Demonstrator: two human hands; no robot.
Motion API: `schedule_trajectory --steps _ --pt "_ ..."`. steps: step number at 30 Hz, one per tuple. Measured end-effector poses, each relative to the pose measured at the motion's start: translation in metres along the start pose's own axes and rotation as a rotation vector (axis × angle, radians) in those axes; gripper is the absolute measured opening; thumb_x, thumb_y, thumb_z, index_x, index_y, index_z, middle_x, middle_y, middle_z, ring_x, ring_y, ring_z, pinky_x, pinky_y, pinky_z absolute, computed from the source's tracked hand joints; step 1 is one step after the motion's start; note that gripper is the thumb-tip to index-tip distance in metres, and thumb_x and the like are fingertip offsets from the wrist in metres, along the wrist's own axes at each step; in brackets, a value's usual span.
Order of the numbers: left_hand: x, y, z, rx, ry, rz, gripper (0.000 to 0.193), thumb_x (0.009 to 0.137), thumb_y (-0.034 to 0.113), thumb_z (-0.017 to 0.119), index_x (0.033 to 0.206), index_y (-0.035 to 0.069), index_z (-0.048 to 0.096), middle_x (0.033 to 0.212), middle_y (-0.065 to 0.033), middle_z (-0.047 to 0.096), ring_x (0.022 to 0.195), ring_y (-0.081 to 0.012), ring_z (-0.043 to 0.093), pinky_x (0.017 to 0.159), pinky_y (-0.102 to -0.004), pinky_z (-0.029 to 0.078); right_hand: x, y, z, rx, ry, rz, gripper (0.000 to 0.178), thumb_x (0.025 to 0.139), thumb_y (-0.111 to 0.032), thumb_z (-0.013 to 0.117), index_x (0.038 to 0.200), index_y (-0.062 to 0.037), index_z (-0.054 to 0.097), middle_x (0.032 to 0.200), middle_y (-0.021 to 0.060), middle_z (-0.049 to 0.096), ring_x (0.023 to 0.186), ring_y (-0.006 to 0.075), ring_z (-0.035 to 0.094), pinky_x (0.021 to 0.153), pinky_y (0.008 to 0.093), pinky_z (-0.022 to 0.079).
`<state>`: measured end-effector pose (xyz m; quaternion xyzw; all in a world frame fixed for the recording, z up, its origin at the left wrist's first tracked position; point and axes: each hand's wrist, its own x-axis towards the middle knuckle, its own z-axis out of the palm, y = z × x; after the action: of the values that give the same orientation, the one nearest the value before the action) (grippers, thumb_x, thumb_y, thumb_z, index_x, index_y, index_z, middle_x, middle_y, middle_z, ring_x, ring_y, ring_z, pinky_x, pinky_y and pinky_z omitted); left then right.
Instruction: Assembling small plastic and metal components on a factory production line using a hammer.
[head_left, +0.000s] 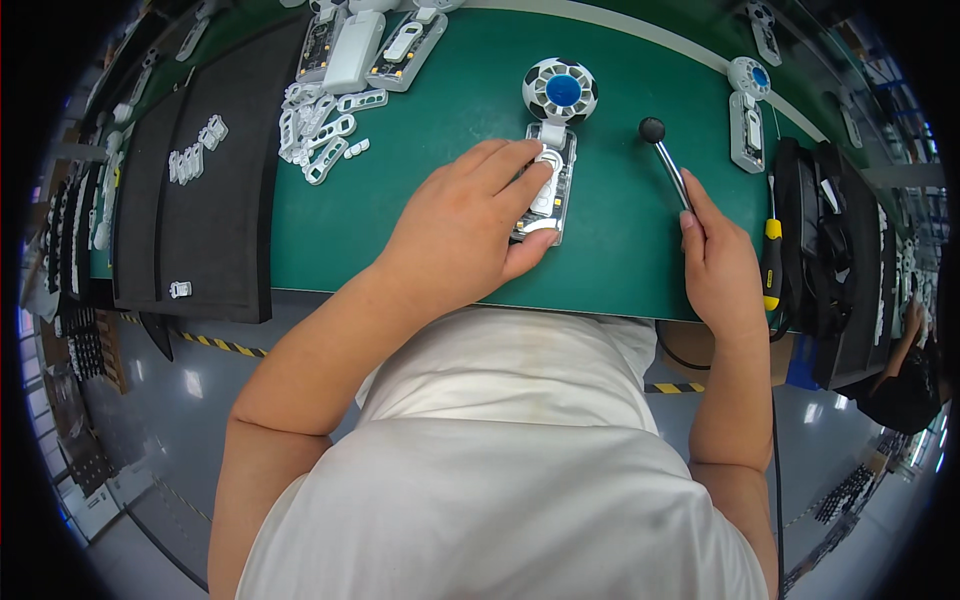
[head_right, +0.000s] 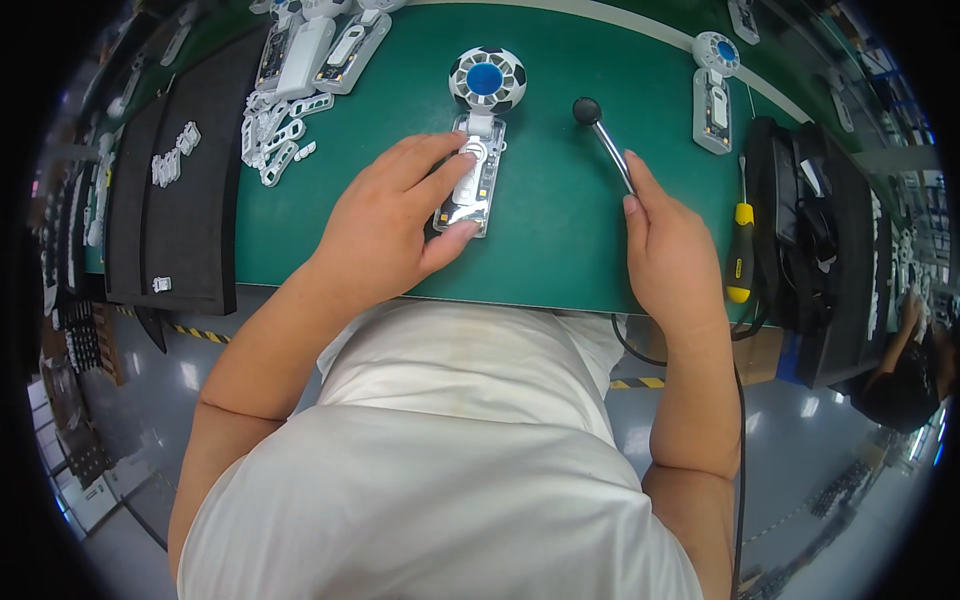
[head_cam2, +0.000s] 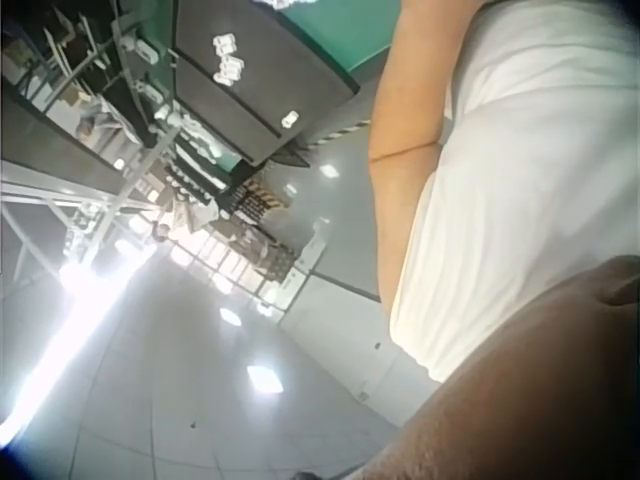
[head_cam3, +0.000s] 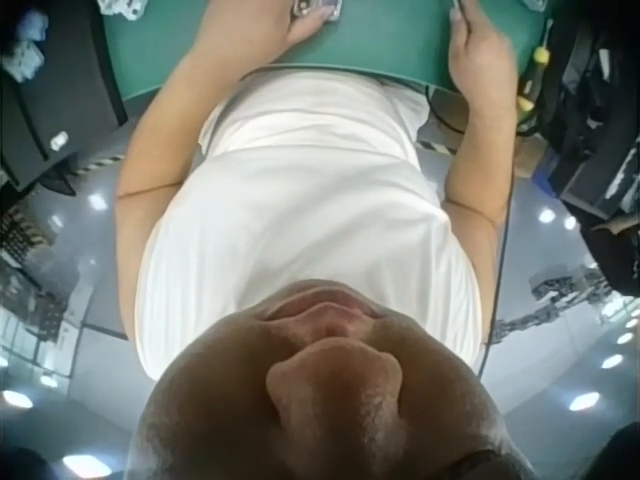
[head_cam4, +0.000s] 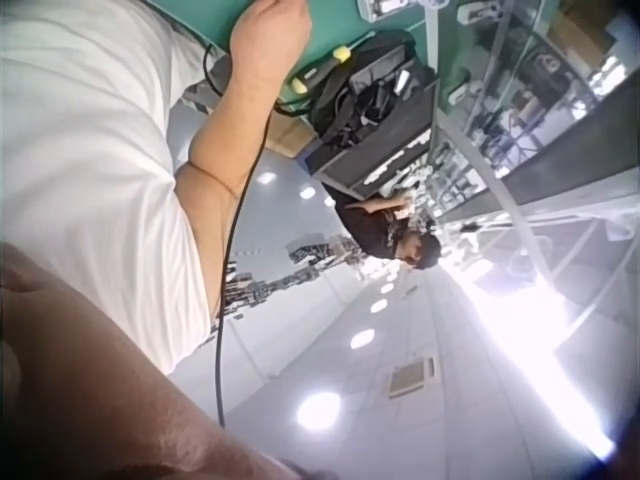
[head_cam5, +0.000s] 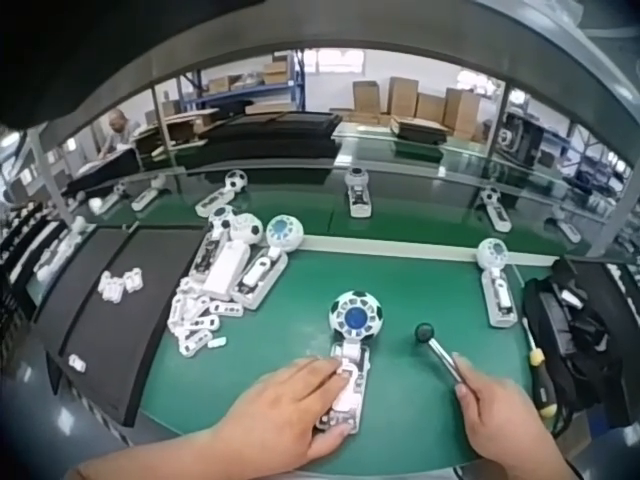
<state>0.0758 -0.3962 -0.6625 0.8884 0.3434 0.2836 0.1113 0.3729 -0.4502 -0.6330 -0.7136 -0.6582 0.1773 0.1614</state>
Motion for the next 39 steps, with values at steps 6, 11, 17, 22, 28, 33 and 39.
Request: schedule_trajectory --steps 6,11,17,22,28,33,39 --pt "0.0 0.0 -0.005 -0.011 -0.024 -0.017 0.053 0.088 0.027 0.085 0.131 0.002 0.068 0.143 -0.0147 0.064 0.129 -0.0359 0.063 0.1 -0.0463 0.057 -0.002 0.004 0.004 -0.127 0.064 -0.058 0.046 0.11 -0.013 0.057 0.156 -0.0124 0.059 0.088 0.0205 0.066 0.078 0.036 0.064 0.075 0.0433 0.052" --pt "-0.009 -0.007 -0.006 -0.16 0.05 -0.08 0.051 0.088 0.026 0.087 0.131 0.006 0.069 0.144 -0.0141 0.065 0.127 -0.0358 0.064 0.102 -0.0464 0.056 -0.002 0.003 -0.002 -0.24 0.075 0.015 0.045 0.109 -0.015 0.06 0.154 -0.0154 0.061 0.103 0.0211 0.071 0.091 0.0401 0.069 0.083 0.047 0.055" --pt "-0.012 -0.007 -0.002 -0.102 -0.001 0.001 0.049 0.088 0.026 0.087 0.131 0.007 0.07 0.144 -0.0126 0.065 0.127 -0.0344 0.065 0.103 -0.0457 0.056 -0.005 0.006 -0.002 -0.249 0.08 0.0 0.044 0.108 -0.016 0.062 0.151 -0.0163 0.063 0.106 0.0192 0.071 0.092 0.0392 0.069 0.083 0.047 0.055" --pt "-0.012 -0.009 0.0 -0.092 -0.034 -0.023 0.048 0.09 0.028 0.086 0.13 0.008 0.071 0.146 -0.0117 0.065 0.128 -0.0333 0.065 0.103 -0.0448 0.056 -0.004 -0.004 -0.003 -0.303 0.044 0.051 0.042 0.107 -0.015 0.063 0.148 -0.0147 0.066 0.11 0.0179 0.07 0.096 0.0384 0.069 0.085 0.0469 0.056" --pt "-0.013 -0.009 -0.001 -0.069 -0.046 -0.019 0.047 0.091 0.03 0.085 0.13 0.008 0.071 0.147 -0.0113 0.065 0.129 -0.0326 0.064 0.102 -0.0452 0.056 -0.005 0.01 0.0 -0.418 0.24 -0.204 0.041 0.103 -0.011 0.067 0.144 -0.0109 0.068 0.12 0.0174 0.069 0.105 0.0379 0.068 0.091 0.0458 0.056" --pt "-0.015 -0.011 0.001 -0.109 -0.04 -0.028 0.047 0.091 0.032 0.084 0.13 0.008 0.071 0.147 -0.0127 0.065 0.128 -0.0335 0.065 0.103 -0.046 0.056 -0.008 -0.016 0.011 -0.073 0.237 -0.328 0.042 0.097 -0.009 0.071 0.139 -0.0055 0.069 0.127 0.0192 0.067 0.113 0.0385 0.067 0.097 0.0446 0.055" --pt "-0.011 -0.008 -0.007 -0.177 -0.045 -0.052 0.048 0.091 0.022 0.083 0.134 0.006 0.068 0.146 -0.0156 0.065 0.125 -0.0369 0.067 0.103 -0.0472 0.055 -0.003 -0.051 0.047 0.245 0.155 -0.421 0.052 0.094 -0.012 0.076 0.144 -0.0037 0.066 0.137 0.0234 0.063 0.121 0.0411 0.065 0.103 0.0463 0.053"
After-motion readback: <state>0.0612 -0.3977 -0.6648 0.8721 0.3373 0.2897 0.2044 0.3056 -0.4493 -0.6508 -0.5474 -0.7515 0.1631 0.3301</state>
